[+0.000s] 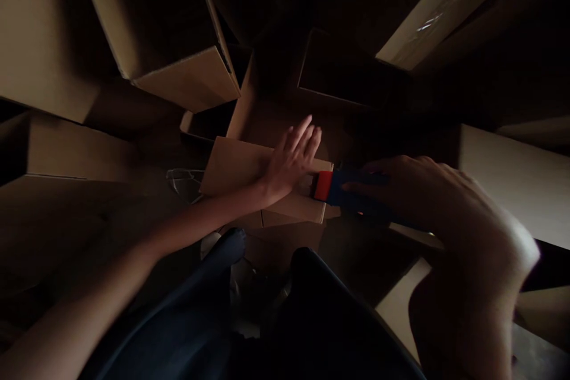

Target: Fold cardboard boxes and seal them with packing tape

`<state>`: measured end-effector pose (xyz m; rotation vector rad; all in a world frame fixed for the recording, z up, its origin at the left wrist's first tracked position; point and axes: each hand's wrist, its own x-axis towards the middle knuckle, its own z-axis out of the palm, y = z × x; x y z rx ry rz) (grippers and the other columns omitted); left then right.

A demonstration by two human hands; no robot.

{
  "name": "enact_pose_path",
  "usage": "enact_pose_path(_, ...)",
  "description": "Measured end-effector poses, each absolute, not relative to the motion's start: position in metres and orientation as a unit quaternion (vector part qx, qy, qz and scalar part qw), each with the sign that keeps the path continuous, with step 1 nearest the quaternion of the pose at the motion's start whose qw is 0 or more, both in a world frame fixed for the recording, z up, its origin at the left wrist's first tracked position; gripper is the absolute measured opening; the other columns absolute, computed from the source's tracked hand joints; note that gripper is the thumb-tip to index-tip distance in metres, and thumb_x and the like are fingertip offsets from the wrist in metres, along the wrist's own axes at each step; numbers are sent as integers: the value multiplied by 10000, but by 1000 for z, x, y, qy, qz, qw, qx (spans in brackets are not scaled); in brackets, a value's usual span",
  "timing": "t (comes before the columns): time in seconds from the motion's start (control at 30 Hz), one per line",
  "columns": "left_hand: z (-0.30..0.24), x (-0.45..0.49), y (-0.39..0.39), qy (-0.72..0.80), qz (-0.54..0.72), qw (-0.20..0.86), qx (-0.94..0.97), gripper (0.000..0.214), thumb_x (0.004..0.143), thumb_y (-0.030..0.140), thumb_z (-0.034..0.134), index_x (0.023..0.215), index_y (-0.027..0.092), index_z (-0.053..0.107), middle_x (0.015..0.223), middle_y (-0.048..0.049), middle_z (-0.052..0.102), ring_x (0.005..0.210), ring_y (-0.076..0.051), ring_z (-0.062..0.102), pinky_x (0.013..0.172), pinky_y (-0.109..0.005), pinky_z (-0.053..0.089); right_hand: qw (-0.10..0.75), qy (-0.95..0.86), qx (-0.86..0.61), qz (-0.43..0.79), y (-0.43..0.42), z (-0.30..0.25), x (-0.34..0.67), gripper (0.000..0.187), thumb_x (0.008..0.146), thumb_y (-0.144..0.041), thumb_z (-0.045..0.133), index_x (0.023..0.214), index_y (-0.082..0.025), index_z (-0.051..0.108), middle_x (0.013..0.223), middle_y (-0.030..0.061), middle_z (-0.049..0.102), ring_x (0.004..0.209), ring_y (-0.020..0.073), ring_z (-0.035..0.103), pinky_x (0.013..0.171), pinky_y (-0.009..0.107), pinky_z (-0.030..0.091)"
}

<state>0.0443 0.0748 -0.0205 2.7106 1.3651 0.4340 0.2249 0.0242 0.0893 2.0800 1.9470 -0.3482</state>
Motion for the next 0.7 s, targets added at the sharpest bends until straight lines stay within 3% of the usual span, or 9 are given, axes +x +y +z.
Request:
enact_pose_path(0.13,-37,49,76,432,112,27,895,485,956,83,353,1427,119,461,1491,-166,477,1477,-309,294,1170,-567,333,139,671,719,-117,24,89,225,373,838,-641,557,955,-332,728,809,29,714,760,276,653,615,349,367)
enact_pose_path(0.4,23,58,78,439,167,-2,883,518,998,101,255,1495,206,358,1533,-68,436,1508,-242,220,1182,-488,329,133,688,711,-65,20,90,220,451,840,-642,548,1002,-260,726,816,82,705,773,289,654,607,341,352)
enact_pose_path(0.5,0,58,76,420,168,-3,892,492,1009,102,218,1469,114,389,1541,-120,425,1497,-220,256,1166,-411,373,135,681,715,-83,21,91,220,411,851,-626,540,986,-288,732,805,72,705,764,281,649,611,343,362)
enact_pose_path(0.57,-24,58,75,418,106,37,902,478,987,62,241,1409,67,464,1453,-167,525,1452,-230,359,1118,-386,440,144,673,720,-90,22,93,219,374,856,-607,543,967,-304,731,800,59,704,763,279,648,612,343,369)
enact_pose_path(0.7,-31,62,76,423,105,42,899,512,963,60,279,1449,99,435,1483,-161,494,1482,-282,288,1173,-508,355,158,671,718,-93,24,96,215,366,868,-593,537,948,-293,732,803,54,706,779,282,658,608,338,370)
